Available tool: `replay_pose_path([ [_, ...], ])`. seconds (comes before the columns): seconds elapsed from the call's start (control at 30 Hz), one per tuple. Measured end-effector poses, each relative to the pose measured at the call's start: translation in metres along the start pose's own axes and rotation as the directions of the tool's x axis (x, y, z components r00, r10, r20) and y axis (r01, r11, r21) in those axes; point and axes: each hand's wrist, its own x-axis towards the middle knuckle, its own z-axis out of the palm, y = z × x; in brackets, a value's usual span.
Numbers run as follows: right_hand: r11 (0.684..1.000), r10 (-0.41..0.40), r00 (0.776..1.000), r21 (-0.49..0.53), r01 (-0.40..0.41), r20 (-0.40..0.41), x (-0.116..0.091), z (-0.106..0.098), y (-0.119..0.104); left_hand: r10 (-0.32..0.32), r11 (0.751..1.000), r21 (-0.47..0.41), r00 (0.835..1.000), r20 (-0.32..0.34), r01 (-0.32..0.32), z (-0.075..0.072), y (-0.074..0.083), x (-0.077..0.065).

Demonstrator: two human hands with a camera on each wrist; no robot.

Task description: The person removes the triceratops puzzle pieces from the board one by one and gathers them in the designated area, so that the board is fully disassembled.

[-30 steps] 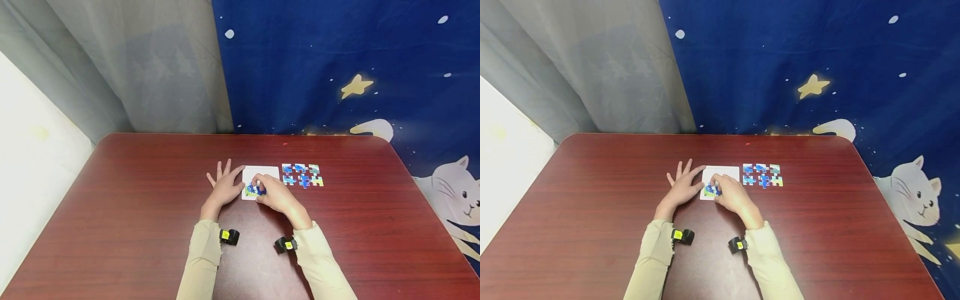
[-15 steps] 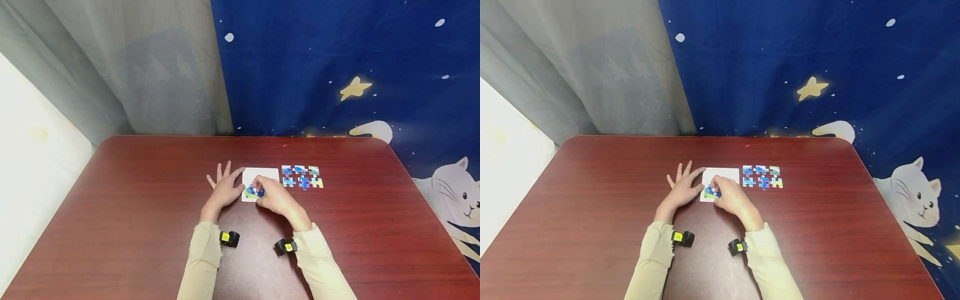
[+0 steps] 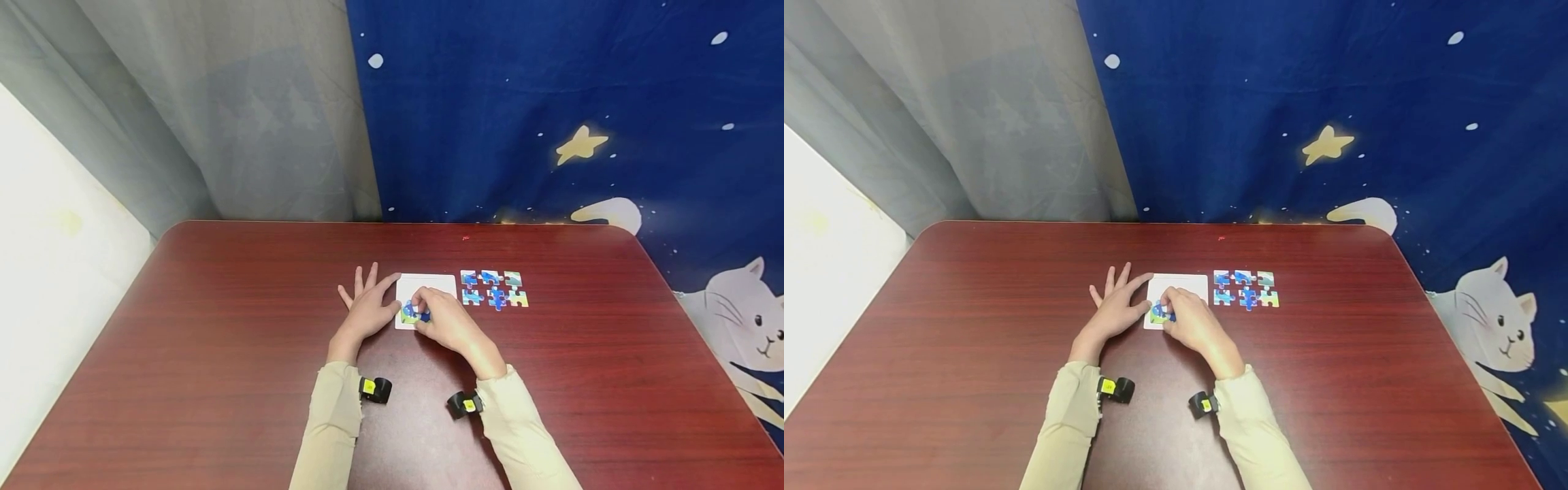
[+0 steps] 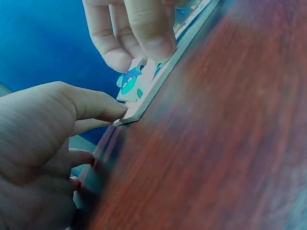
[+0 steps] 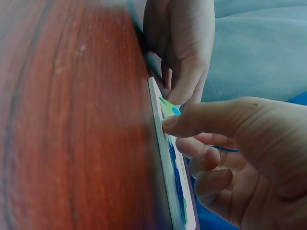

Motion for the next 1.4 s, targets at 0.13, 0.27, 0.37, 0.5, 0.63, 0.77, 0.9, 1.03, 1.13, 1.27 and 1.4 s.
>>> replay_pose_path([
  [0.13,1.000,0.006,1.000,0.014,-0.006,0.000,-0.001,-0.004,0.001,-0.002,1.000,0.002,1.000,-0.001,0.002,0.000,0.000,0.000],
  [0.27,0.998,0.018,1.000,0.062,-0.016,-0.021,-0.003,-0.015,0.007,-0.002,1.000,-0.003,1.000,-0.002,0.002,0.001,0.000,0.000],
  [0.37,0.995,0.028,0.999,0.094,-0.024,-0.043,-0.007,-0.026,0.014,-0.001,1.000,-0.010,1.000,-0.002,0.001,0.000,0.000,-0.001],
  [0.5,0.991,0.056,0.998,0.119,-0.053,-0.026,-0.014,-0.041,0.026,0.005,1.000,-0.018,1.000,-0.004,-0.005,0.000,-0.001,-0.001],
  [0.63,0.987,0.097,0.995,0.126,-0.096,0.004,-0.020,-0.052,0.040,0.006,1.000,-0.019,1.000,-0.003,-0.006,0.000,-0.001,-0.001],
  [0.77,0.979,0.136,0.990,0.146,-0.140,0.036,-0.027,-0.059,0.054,0.007,1.000,-0.020,1.000,0.002,-0.007,0.001,-0.001,-0.001],
  [0.9,0.972,0.161,0.983,0.159,-0.174,0.089,-0.033,-0.064,0.064,0.007,1.000,-0.020,1.000,0.001,-0.007,0.000,-0.001,-0.001],
  [1.03,0.964,0.185,0.975,0.169,-0.205,0.126,-0.035,-0.066,0.070,0.005,1.000,-0.015,1.000,-0.005,-0.005,0.000,-0.001,0.000],
  [1.13,0.954,0.200,0.968,0.196,-0.227,0.150,-0.037,-0.065,0.072,0.006,1.000,-0.014,1.000,-0.003,-0.006,0.000,-0.001,0.000],
  [1.27,0.942,0.197,0.963,0.236,-0.239,0.186,-0.039,-0.064,0.075,0.006,1.000,-0.015,1.000,-0.004,-0.006,0.001,-0.002,0.000],
  [1.4,0.938,0.199,0.960,0.245,-0.244,0.195,-0.039,-0.062,0.076,0.005,1.000,-0.015,1.000,-0.004,-0.005,0.001,-0.002,0.000],
])
